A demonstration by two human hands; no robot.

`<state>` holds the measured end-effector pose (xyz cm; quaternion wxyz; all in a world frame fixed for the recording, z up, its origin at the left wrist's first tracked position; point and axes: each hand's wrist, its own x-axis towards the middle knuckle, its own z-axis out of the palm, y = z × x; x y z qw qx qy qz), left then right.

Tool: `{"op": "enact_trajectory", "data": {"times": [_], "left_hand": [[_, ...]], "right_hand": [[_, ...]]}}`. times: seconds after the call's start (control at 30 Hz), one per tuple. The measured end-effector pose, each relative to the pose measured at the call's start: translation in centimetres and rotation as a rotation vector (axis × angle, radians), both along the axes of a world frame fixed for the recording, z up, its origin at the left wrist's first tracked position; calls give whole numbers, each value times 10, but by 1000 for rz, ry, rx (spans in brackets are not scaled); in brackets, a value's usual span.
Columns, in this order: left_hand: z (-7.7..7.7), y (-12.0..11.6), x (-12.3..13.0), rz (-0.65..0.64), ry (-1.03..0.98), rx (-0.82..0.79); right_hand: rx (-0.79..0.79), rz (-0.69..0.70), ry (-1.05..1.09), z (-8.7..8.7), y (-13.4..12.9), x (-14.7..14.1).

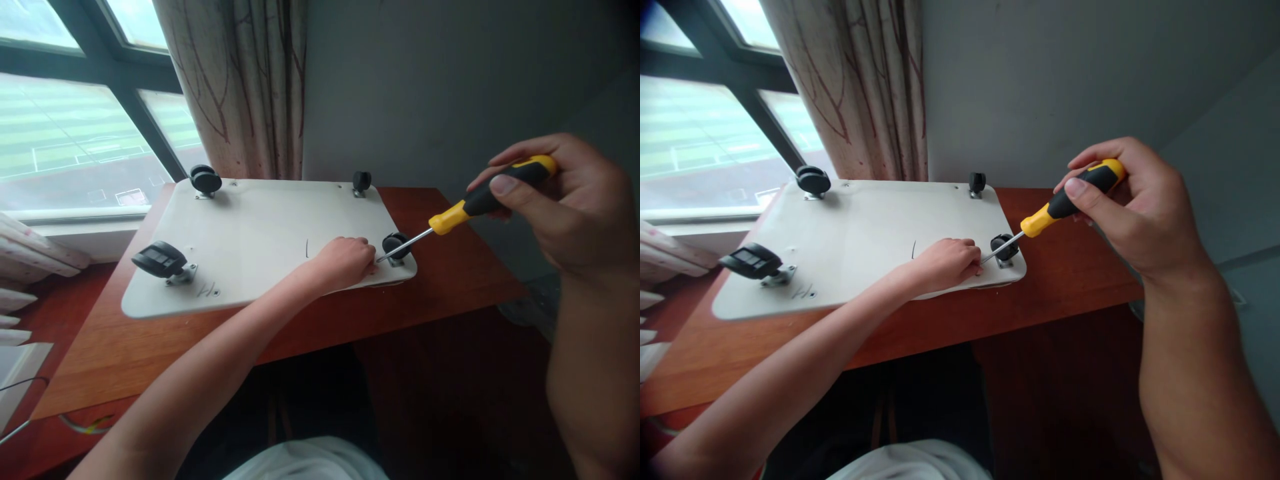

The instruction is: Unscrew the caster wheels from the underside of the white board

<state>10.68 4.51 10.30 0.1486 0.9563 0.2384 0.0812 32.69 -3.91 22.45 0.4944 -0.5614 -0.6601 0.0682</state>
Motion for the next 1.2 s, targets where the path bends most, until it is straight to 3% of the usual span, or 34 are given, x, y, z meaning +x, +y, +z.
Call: {"op": "enact_trajectory", "data": {"times": [0.2, 0.63, 1.2], "left_hand": [[1, 0, -2, -62, 11, 28], [4, -1, -5, -40, -12, -2], [4, 7, -13, -135, -74, -136]], "right_hand": [[-28, -62, 37, -15, -11, 9], [-109, -143, 1, -38, -15, 16], [-149, -95, 301, -54, -8, 25]]}}
